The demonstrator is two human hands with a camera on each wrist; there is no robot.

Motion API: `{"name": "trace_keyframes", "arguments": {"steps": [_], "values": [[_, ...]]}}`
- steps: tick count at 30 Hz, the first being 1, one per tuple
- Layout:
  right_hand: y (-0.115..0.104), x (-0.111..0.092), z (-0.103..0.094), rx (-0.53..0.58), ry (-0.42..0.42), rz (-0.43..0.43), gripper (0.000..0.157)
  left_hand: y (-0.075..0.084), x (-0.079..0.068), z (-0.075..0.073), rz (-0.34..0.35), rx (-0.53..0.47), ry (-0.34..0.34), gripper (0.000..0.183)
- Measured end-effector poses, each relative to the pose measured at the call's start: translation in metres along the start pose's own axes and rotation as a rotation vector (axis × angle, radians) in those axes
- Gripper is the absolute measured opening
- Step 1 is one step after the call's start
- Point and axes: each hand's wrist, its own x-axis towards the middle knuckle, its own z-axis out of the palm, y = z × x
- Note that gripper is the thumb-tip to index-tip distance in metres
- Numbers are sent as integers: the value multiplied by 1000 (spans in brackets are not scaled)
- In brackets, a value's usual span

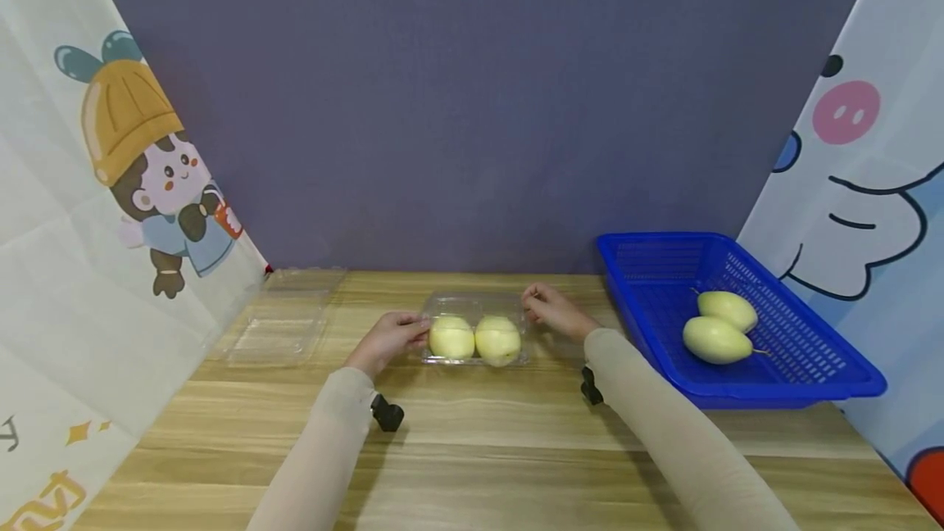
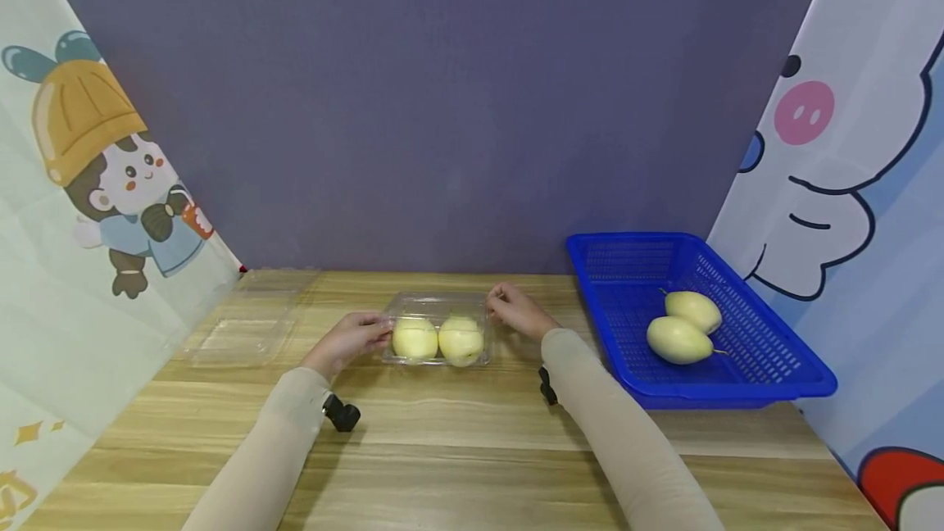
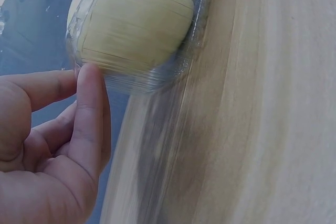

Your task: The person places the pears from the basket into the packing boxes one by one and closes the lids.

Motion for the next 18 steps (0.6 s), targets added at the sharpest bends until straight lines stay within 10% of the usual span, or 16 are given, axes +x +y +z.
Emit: {"name": "trace_keyframes", "arguments": {"steps": [18], "values": [[-1, -3, 3, -80, -29, -2, 23, 0, 0, -5, -4, 22, -30, 39]]}}
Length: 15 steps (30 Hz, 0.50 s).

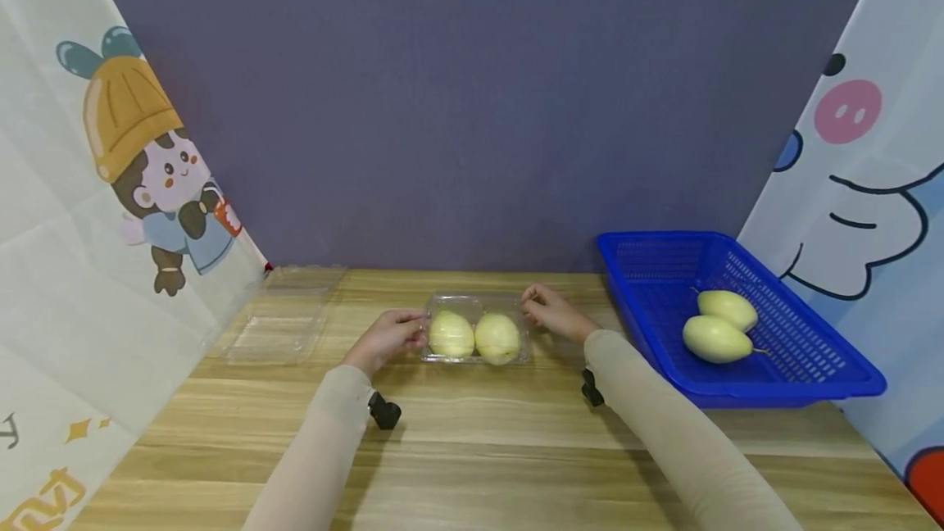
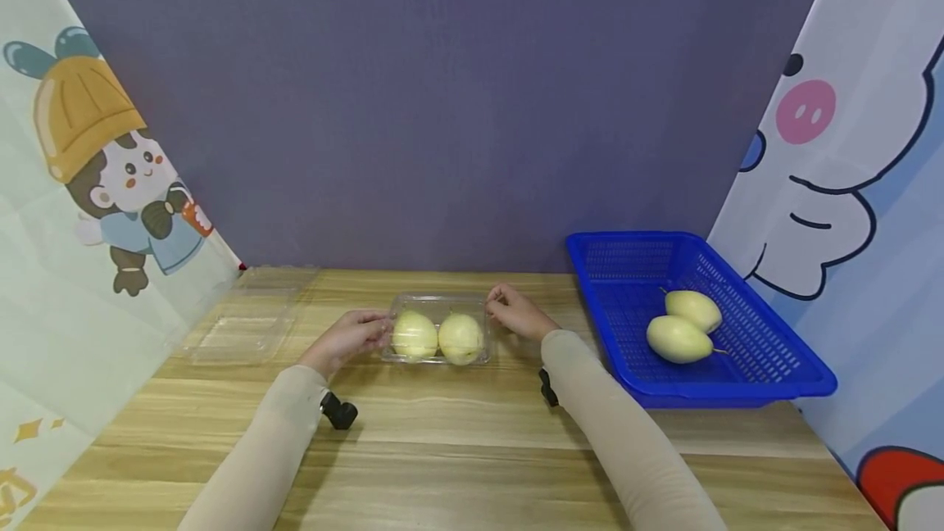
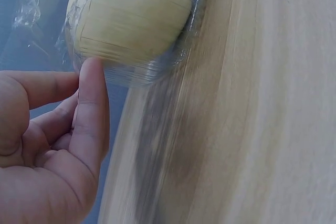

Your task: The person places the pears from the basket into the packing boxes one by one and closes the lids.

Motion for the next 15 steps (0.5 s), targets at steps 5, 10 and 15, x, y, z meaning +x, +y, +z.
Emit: {"name": "trace_keyframes", "arguments": {"steps": [5, 10, 15], "values": [[-1, 0, 1, -2, 1, 1, 20, 1, -1, 0, 1, 13, 10, 38], [-2, -2, 3, 9, -7, 1, 21, 3, -2, 0, -16, 15, 30, 38], [-1, -2, 4, 48, -13, 28, 24, 2, -4, 1, -26, 26, 46, 39]]}}
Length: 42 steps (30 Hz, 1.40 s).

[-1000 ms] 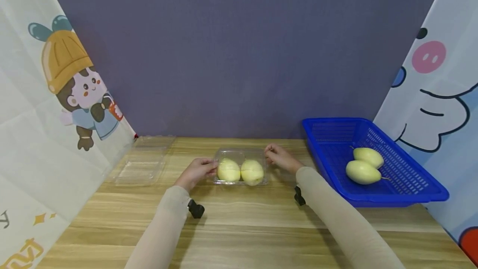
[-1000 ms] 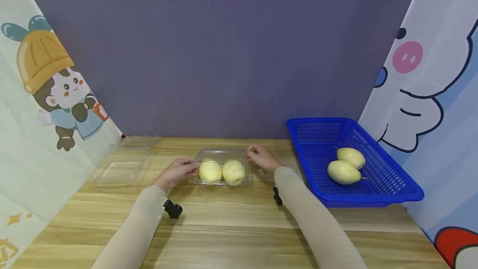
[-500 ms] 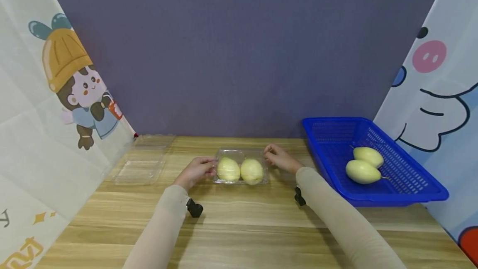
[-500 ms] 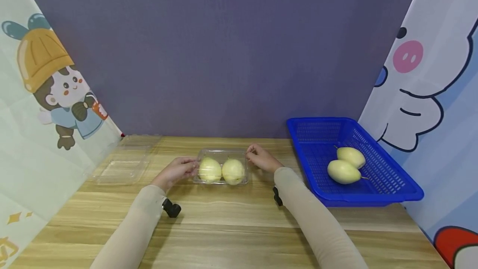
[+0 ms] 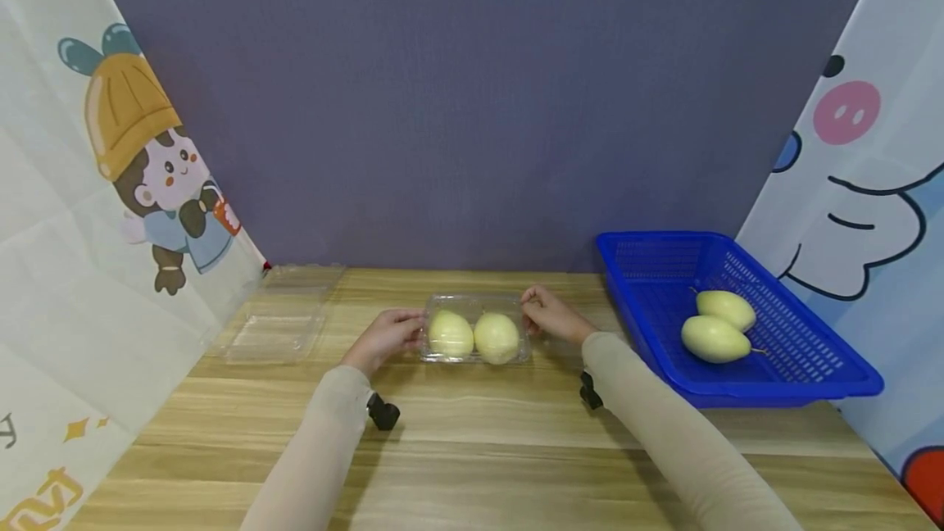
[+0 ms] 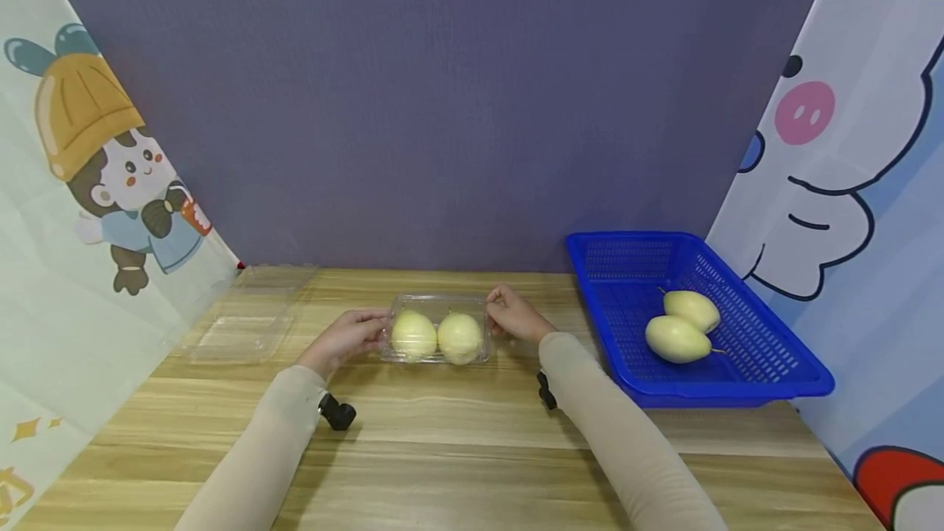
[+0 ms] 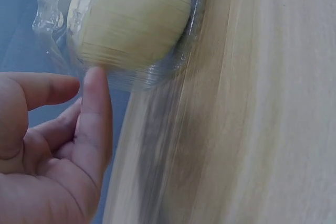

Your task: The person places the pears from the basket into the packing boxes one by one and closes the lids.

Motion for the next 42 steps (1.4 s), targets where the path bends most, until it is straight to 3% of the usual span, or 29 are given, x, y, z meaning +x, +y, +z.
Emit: {"name": "trace_keyframes", "arguments": {"steps": [6, 18, 22, 29, 36, 42], "values": [[2, 1, 2, 34, 7, 14, 23, 1, -7, -3, -9, 31, 9, 40], [3, 1, 1, 29, 3, 30, 23, 6, -28, -10, -26, 44, -67, 44], [3, 1, 1, 27, 9, 38, 22, 4, -31, -10, -1, 53, -105, 47], [2, 0, 2, 31, 2, 19, 25, 2, -33, -8, -6, 74, -108, 51], [-1, -2, 2, 41, 1, 9, 26, 0, -36, -2, -37, 13, -71, 50], [2, -1, 3, 41, 12, 36, 25, -1, -38, 1, -54, -49, -78, 51]]}}
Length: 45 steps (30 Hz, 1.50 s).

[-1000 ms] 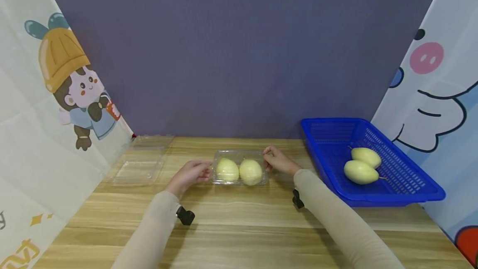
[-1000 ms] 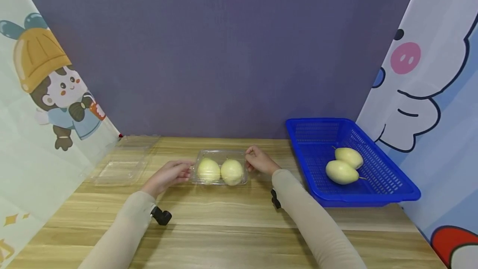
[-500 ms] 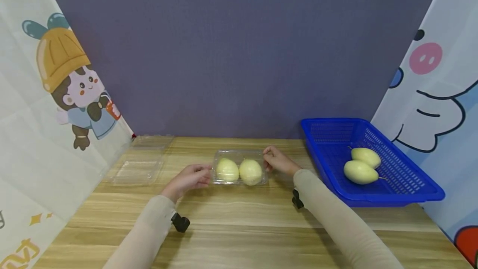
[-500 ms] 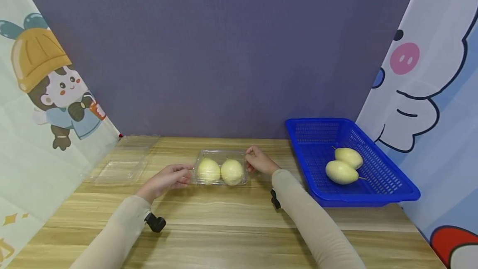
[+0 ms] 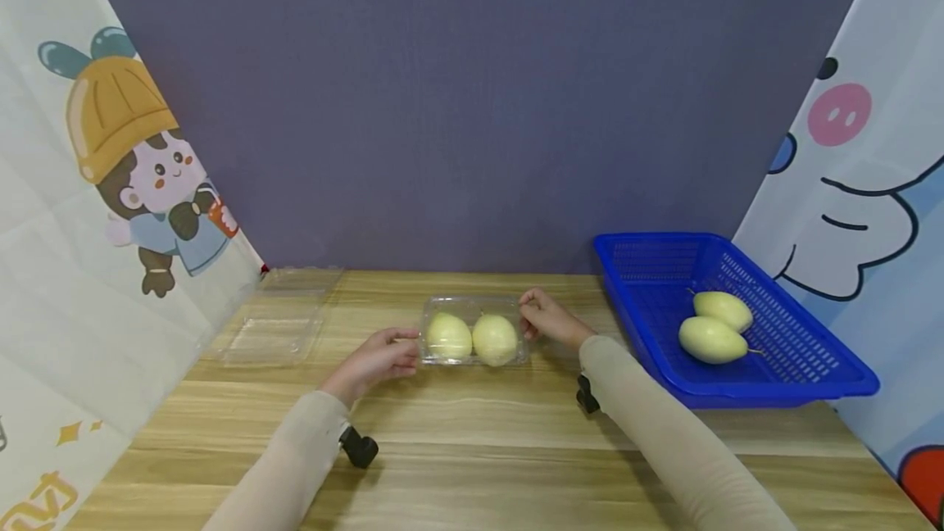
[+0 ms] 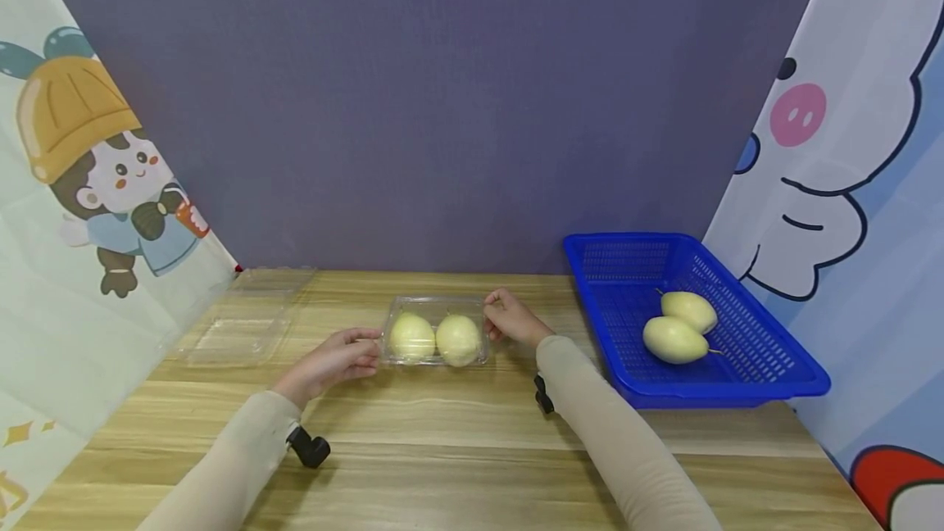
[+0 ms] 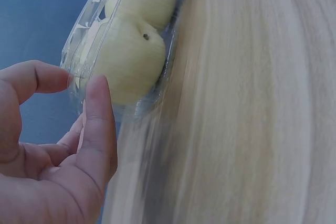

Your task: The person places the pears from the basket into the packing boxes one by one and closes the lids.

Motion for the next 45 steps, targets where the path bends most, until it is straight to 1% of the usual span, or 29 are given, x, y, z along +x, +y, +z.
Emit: {"name": "trace_keyframes", "arguments": {"steps": [7, 17, 23, 27, 30, 34, 40, 45], "values": [[1, -1, 1, 11, -5, 11, 26, -1, -1, 3, 6, -23, -6, 51], [-5, -6, 3, -19, 17, 25, 29, -2, 1, 5, 1, -49, -12, 51], [-10, -15, 6, -80, 51, 7, 34, -3, 1, 5, 1, -48, -12, 53], [-12, -21, 8, -97, 60, -8, 43, -3, 1, 6, 3, -43, -9, 53], [-15, -27, 10, -118, 60, 1, 52, -4, 2, 6, 1, -44, -4, 52], [-18, -38, 13, -153, 57, 23, 59, -4, 1, 6, 11, -43, -5, 53], [-18, -50, 15, -177, 49, 39, 59, -4, 1, 5, 17, -50, 1, 53], [-15, -60, 16, -168, 30, 21, 53, -4, 0, 4, 18, -44, -1, 54]]}}
